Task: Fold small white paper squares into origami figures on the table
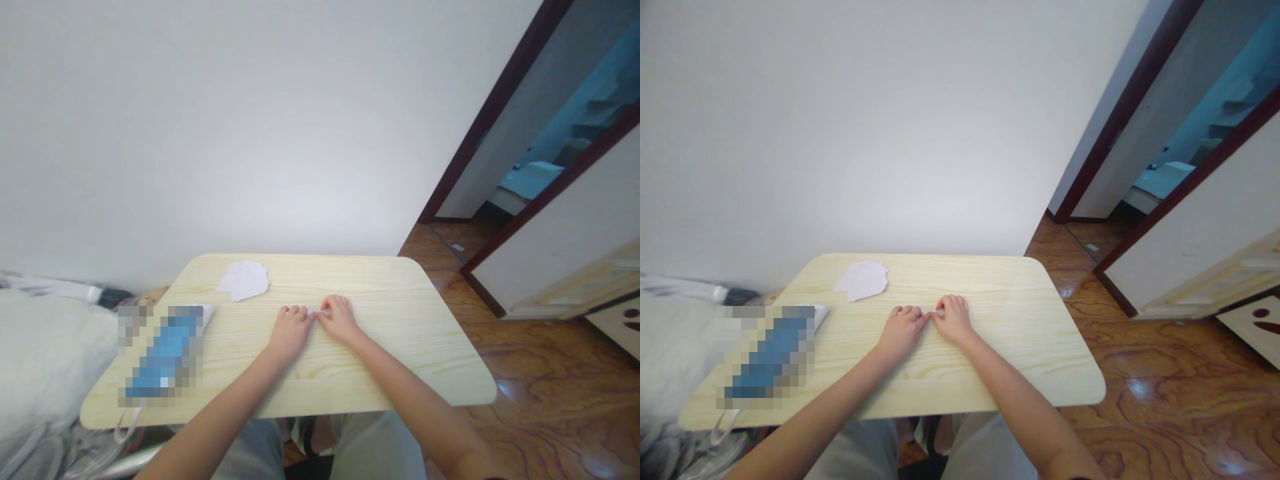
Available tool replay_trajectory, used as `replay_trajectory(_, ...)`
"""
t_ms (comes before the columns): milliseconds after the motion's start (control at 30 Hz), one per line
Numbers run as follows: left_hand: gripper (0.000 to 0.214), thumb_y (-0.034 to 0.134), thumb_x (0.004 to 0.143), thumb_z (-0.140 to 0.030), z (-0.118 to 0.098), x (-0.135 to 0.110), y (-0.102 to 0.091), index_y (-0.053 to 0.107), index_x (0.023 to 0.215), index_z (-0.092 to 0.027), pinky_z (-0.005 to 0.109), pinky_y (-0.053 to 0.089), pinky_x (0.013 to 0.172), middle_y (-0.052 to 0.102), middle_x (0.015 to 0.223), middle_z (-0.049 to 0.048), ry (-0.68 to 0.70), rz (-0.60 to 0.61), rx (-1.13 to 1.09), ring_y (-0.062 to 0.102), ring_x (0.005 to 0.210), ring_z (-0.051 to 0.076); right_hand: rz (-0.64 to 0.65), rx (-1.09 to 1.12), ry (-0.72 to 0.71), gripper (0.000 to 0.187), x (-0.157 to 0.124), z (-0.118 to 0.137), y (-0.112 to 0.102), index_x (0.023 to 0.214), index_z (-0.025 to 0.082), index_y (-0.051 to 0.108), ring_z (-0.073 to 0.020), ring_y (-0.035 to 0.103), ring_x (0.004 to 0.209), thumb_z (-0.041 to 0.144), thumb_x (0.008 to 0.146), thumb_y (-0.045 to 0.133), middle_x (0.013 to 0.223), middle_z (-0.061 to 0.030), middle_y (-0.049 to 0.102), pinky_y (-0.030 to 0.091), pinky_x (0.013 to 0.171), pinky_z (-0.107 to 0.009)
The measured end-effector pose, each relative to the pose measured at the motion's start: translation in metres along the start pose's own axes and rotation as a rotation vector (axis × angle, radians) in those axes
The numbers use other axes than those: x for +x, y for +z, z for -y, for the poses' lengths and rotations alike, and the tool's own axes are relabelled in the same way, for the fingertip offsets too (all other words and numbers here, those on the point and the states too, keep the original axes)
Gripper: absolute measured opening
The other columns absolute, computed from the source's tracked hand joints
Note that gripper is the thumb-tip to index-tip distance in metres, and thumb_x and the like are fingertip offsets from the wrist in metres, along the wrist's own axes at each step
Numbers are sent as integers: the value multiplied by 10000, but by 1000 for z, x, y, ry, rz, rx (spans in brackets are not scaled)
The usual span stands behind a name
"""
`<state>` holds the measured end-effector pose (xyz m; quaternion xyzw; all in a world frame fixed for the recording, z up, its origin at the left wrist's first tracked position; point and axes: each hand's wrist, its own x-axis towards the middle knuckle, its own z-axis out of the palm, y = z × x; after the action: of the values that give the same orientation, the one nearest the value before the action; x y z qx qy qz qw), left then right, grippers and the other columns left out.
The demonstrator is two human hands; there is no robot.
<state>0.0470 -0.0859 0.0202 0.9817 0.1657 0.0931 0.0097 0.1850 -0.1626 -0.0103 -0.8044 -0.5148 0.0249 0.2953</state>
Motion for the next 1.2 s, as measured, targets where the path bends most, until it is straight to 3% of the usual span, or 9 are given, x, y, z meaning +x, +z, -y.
replay_trajectory(300, 389, 397, 815, -312, 0, -9, -3, 520, 1142, -139, 462, 260, 913, 565, 1061, 128, 115, 6, 36, 412, 1093, 289, 18, -1, 9, 100, 0, 2, 0, 773, 206, 507, -181, 458, 841, 203, 700, 575, 815, -12, 563, 295, 796, -312)
replay_trajectory(533, 347, 375, 843, -236, 10, -6, 7, 506, 1159, -176, 419, 280, 918, 549, 1157, 82, 149, 6, -24, 419, 1112, 254, 74, 73, 15, 166, 3, -4, -3, 793, 195, 527, -175, 481, 852, 74, 679, 522, 840, -13, 578, 314, 822, -321)
replay_trajectory(733, 302, 429, 846, -272, 18, -3, 10, 525, 1130, -236, 370, 322, 878, 580, 1114, 41, 96, -14, -169, 445, 1073, 212, 124, 105, -194, 261, -4, -9, -17, 951, 215, 564, -179, 475, 948, 119, 709, 572, 958, -27, 581, 303, 870, -337)
replay_trajectory(900, 272, 487, 818, -302, 17, 0, 11, 564, 1068, -226, 370, 317, 873, 597, 1072, 55, 45, -73, -232, 476, 1026, 207, 142, 5, -286, 155, 0, -8, -23, 940, 230, 611, -179, 492, 913, 258, 800, 551, 932, -47, 590, 338, 820, -326)
replay_trajectory(1067, 228, 473, 823, -278, 17, 3, 7, 590, 1013, -234, 379, 310, 868, 631, 980, 46, -13, -88, -258, 521, 950, 197, 79, 25, -282, 170, 4, -8, -20, 842, 209, 640, -161, 528, 843, 295, 841, 494, 835, -33, 629, 350, 798, -298)
replay_trajectory(1200, 194, 455, 811, -258, 18, 10, 5, 624, 888, -200, 351, 358, 812, 652, 862, 46, -170, -50, -380, 556, 862, 190, 63, 126, -234, 182, 5, -7, -24, 833, 188, 636, -135, 551, 781, 242, 852, 463, 802, -21, 641, 368, 733, -250)
